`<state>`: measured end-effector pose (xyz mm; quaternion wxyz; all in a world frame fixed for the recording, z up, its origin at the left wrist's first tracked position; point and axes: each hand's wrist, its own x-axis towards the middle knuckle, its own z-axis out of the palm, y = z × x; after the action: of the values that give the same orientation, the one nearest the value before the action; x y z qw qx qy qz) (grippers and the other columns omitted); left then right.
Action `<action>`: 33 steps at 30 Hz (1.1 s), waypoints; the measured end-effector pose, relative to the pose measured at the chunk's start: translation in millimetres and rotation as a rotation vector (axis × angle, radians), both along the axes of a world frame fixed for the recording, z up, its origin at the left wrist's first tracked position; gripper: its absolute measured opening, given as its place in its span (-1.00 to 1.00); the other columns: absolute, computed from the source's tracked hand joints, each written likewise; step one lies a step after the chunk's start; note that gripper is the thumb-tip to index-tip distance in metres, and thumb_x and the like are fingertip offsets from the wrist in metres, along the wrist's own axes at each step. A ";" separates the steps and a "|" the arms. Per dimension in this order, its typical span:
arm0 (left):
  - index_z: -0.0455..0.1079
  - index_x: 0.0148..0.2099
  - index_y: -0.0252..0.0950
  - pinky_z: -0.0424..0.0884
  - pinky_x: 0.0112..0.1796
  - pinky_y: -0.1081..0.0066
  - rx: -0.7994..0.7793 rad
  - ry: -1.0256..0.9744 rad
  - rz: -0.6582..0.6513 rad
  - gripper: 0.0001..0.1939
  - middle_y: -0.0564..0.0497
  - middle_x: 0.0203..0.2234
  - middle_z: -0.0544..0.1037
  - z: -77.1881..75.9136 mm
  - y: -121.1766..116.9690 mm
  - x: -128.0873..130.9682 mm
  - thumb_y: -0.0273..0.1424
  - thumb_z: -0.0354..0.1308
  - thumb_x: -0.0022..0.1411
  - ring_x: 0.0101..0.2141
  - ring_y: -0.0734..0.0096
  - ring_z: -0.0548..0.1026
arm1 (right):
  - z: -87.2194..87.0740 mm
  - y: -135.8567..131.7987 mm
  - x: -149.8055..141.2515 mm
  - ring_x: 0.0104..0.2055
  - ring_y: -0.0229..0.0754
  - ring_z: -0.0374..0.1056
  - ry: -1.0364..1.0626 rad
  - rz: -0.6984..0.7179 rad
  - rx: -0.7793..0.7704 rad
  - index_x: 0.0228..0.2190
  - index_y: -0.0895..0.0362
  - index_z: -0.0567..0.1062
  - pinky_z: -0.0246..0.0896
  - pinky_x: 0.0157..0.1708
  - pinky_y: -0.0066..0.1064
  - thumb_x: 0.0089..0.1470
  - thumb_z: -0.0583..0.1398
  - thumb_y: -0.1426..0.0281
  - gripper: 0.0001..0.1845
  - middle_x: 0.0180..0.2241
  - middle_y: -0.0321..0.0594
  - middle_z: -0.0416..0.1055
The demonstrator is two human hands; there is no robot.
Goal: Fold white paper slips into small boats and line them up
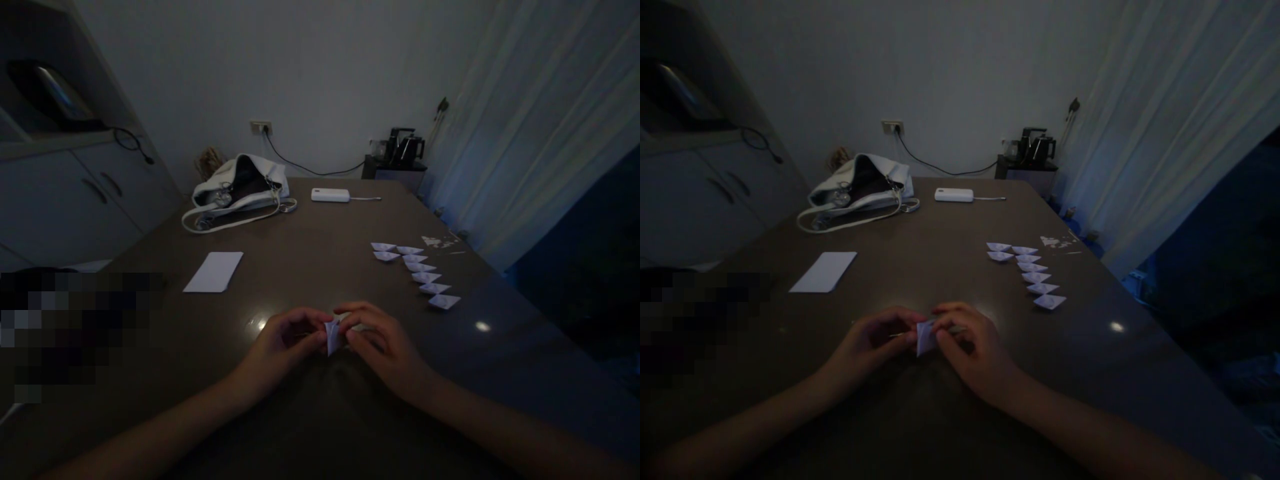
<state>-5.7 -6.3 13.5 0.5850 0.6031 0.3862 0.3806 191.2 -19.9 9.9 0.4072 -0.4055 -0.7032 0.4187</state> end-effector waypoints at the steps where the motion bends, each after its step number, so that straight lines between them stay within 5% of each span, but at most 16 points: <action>1: 0.45 -0.17 -0.35 0.45 -0.27 0.39 -0.010 -0.005 -0.010 -0.78 0.00 -0.38 0.54 0.4 0.0 0.0 -0.37 0.23 0.12 -0.33 0.39 0.51 | -0.3 0.7 -0.1 -0.09 -0.17 0.37 0.030 0.015 -0.028 -0.33 0.12 0.49 0.37 -0.27 -0.39 0.16 0.12 0.38 -0.85 -0.10 -0.11 0.36; 6: 0.45 -0.22 -0.36 0.42 -0.33 0.42 0.009 0.026 -0.050 -0.81 0.02 -0.45 0.49 2.6 -2.7 1.4 -0.41 0.27 0.07 -0.39 0.42 0.47 | -6.5 6.4 -1.5 -0.17 -0.21 0.37 0.100 0.022 -0.102 -0.42 0.13 0.48 0.33 -0.26 -0.40 0.08 0.20 0.32 -0.86 -0.21 -0.16 0.36; 13: 0.45 -0.32 -0.35 0.34 -0.43 0.50 0.306 0.172 -0.009 -0.88 0.05 -0.48 0.36 -0.8 -4.9 0.7 -0.39 0.25 0.12 -0.44 0.48 0.37 | -1.2 0.4 -4.4 -0.46 -0.30 0.33 0.150 0.119 -0.279 -0.41 0.15 0.43 0.27 -0.43 -0.47 0.09 0.19 0.24 -0.79 -0.51 -0.32 0.36; 24: 0.42 -0.24 -0.33 0.42 -0.38 0.48 0.510 0.243 0.001 -0.89 -0.03 -0.37 0.45 1.3 -4.7 -3.1 -0.44 0.23 0.15 -0.39 0.43 0.46 | -1.2 -1.7 -4.7 -0.29 -0.24 0.43 0.158 0.095 -0.283 -0.29 0.15 0.47 0.32 -0.26 -0.40 0.02 0.26 0.35 -0.81 -0.34 -0.22 0.49; 28: 0.44 -0.25 -0.31 0.39 -0.38 0.49 0.730 0.392 0.047 -0.93 -0.03 -0.36 0.45 -0.5 -6.6 -2.1 -0.51 0.16 0.18 -0.38 0.44 0.45 | -5.1 -0.8 -5.2 -0.33 -0.24 0.43 0.138 0.028 -0.259 -0.31 0.17 0.47 0.33 -0.31 -0.41 0.04 0.23 0.36 -0.85 -0.39 -0.22 0.49; 33: 0.40 -0.26 -0.34 0.39 -0.32 0.45 0.756 0.408 0.036 -0.94 -0.05 -0.37 0.47 -0.6 -9.3 1.3 -0.54 0.12 0.19 -0.33 0.39 0.45 | -4.4 -0.4 -6.2 -0.37 -0.25 0.41 0.100 0.009 -0.231 -0.35 0.16 0.49 0.30 -0.36 -0.44 0.04 0.23 0.34 -0.86 -0.43 -0.25 0.47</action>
<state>-4.5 -15.6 12.9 0.2278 0.8312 0.3379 0.3783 185.0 -20.3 5.5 0.3903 -0.4252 -0.6309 0.5185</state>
